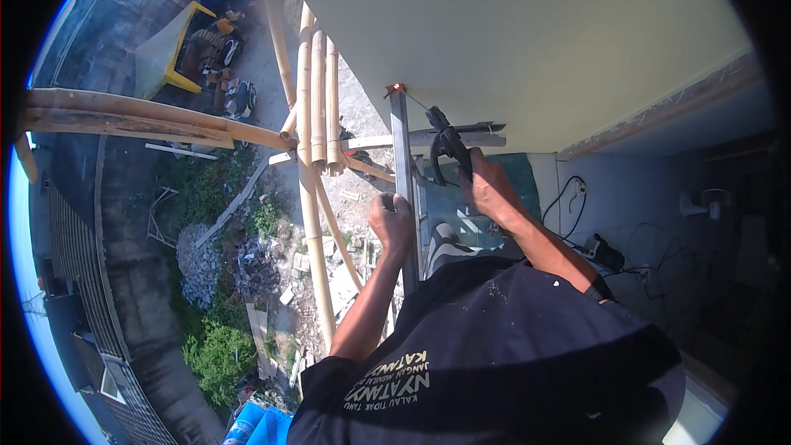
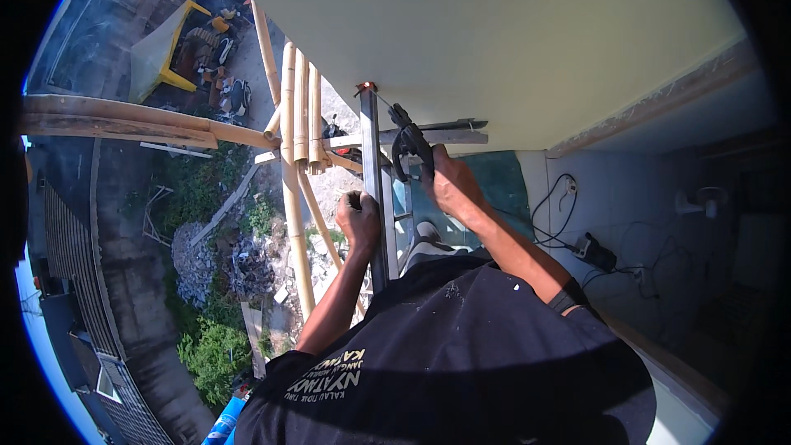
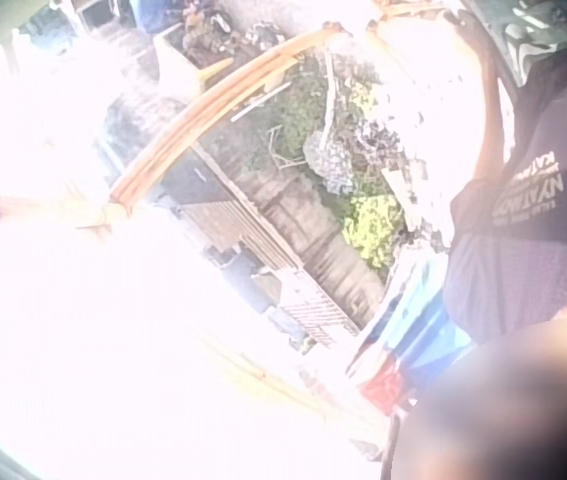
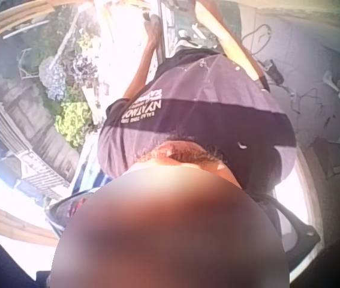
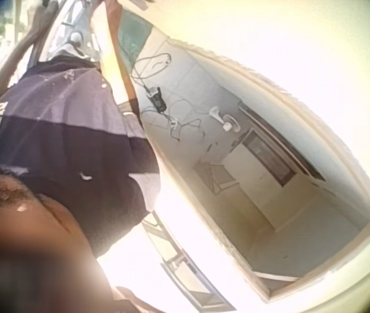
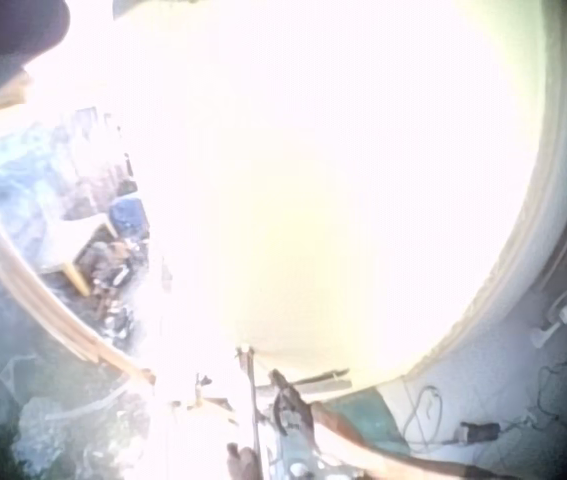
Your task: Welding and hammering a metal railing on a balcony.
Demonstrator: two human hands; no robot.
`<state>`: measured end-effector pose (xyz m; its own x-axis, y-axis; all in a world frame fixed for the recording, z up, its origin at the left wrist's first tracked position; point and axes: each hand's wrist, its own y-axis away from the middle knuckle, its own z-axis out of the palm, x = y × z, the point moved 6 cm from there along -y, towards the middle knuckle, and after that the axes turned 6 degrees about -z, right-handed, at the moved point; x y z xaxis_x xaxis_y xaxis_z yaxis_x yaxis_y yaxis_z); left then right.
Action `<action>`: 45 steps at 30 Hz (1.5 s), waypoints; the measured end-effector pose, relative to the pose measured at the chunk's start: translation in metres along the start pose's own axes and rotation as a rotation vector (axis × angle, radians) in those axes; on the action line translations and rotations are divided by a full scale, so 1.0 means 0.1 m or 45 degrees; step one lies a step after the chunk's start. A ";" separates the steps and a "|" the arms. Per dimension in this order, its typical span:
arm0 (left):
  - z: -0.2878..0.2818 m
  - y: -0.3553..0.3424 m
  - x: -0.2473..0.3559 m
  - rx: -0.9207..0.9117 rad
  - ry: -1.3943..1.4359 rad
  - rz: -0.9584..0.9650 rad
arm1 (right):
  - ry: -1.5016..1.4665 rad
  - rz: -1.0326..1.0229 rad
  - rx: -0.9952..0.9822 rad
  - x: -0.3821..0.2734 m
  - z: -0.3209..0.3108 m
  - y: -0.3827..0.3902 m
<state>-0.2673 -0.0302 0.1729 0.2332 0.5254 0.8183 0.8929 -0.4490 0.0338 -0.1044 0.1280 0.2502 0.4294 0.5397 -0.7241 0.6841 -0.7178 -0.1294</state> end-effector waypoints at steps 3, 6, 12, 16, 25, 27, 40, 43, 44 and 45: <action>0.00 0.00 0.01 0.002 0.008 0.005 | -0.006 -0.034 0.023 0.00 0.00 -0.02; 0.00 0.00 0.01 0.003 0.037 -0.016 | 0.016 -0.047 0.035 0.02 0.02 -0.04; 0.00 0.00 0.01 0.003 0.028 -0.002 | 0.015 -0.052 0.029 0.07 0.06 -0.06; 0.00 0.00 0.02 -0.009 0.030 -0.012 | 0.044 -0.034 0.032 0.08 0.07 -0.06; 0.01 0.00 0.01 -0.026 0.030 -0.053 | 0.051 0.001 0.023 0.12 0.10 -0.08; 0.00 -0.01 0.01 0.011 0.010 0.004 | 0.038 -0.031 0.038 0.10 0.09 -0.08; 0.00 -0.02 0.00 0.028 -0.049 0.062 | 0.007 0.040 0.014 0.16 0.05 -0.02; 0.01 -0.01 0.01 0.019 -0.011 0.054 | 0.004 0.064 0.005 0.19 0.08 -0.03; 0.01 -0.01 0.01 0.020 -0.012 0.055 | -0.013 0.033 0.011 0.18 0.09 -0.04; 0.00 -0.01 0.01 0.024 -0.020 0.065 | -0.008 0.025 0.020 0.18 0.09 -0.05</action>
<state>-0.2677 -0.0289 0.1734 0.2849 0.5134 0.8095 0.8866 -0.4621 -0.0190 -0.1054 0.1370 0.2319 0.4390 0.5225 -0.7309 0.6662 -0.7351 -0.1254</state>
